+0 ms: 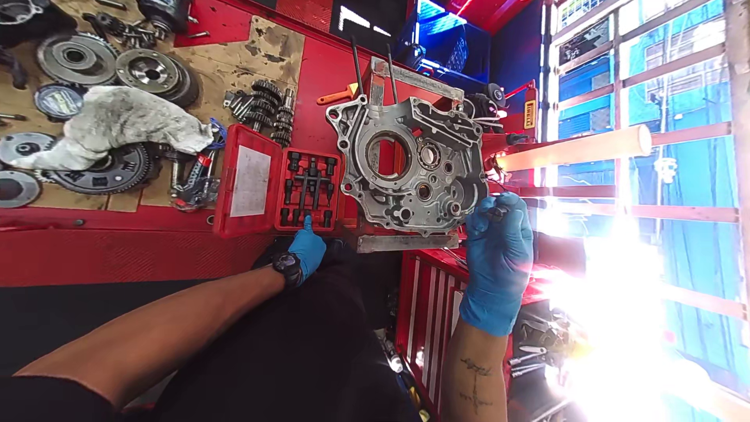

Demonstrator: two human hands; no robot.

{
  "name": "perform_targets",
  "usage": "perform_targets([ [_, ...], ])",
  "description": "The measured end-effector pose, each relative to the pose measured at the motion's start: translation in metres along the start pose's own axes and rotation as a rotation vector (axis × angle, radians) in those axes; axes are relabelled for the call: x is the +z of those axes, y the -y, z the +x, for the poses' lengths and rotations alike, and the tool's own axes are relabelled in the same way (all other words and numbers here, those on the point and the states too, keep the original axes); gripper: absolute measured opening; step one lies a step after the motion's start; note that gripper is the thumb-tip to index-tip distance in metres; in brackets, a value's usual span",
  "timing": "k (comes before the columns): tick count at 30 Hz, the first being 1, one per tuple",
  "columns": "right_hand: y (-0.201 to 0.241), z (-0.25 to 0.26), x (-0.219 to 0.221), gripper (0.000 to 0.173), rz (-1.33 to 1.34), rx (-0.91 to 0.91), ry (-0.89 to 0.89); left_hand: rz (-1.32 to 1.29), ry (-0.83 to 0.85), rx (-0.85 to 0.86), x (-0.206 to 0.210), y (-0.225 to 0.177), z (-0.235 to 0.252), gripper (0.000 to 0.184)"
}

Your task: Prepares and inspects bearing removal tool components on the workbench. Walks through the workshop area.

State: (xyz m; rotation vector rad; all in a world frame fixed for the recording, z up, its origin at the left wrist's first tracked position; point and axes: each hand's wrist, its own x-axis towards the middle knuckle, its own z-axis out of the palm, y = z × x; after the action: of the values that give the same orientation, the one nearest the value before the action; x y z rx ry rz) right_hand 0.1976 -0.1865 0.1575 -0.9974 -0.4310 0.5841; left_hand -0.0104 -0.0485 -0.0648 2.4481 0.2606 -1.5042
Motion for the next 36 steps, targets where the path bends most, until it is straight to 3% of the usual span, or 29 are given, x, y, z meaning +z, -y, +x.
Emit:
perform_targets([
  [4, 0.002, -0.004, 0.009, 0.014, -0.287, -0.137, -0.131, 0.028, 0.002, 0.013, 0.001, -0.001, 0.001, 0.027],
  [9, 0.004, -0.013, 0.018, 0.014, -0.442, -0.227, -0.196, 0.022, 0.004, 0.019, 0.002, -0.001, 0.003, 0.027],
  [23, 0.011, -0.037, 0.014, 0.019, -0.491, -0.295, -0.221, 0.006, 0.015, 0.043, 0.001, 0.003, 0.002, 0.03],
  [30, 0.01, -0.087, 0.002, 0.017, -0.446, -0.138, -0.253, -0.012, -0.001, 0.008, 0.008, 0.013, -0.009, 0.038],
  [36, -0.021, -0.13, 0.008, 0.018, -0.379, 0.195, -0.044, -0.103, 0.011, 0.048, 0.018, 0.024, -0.025, 0.054],
])
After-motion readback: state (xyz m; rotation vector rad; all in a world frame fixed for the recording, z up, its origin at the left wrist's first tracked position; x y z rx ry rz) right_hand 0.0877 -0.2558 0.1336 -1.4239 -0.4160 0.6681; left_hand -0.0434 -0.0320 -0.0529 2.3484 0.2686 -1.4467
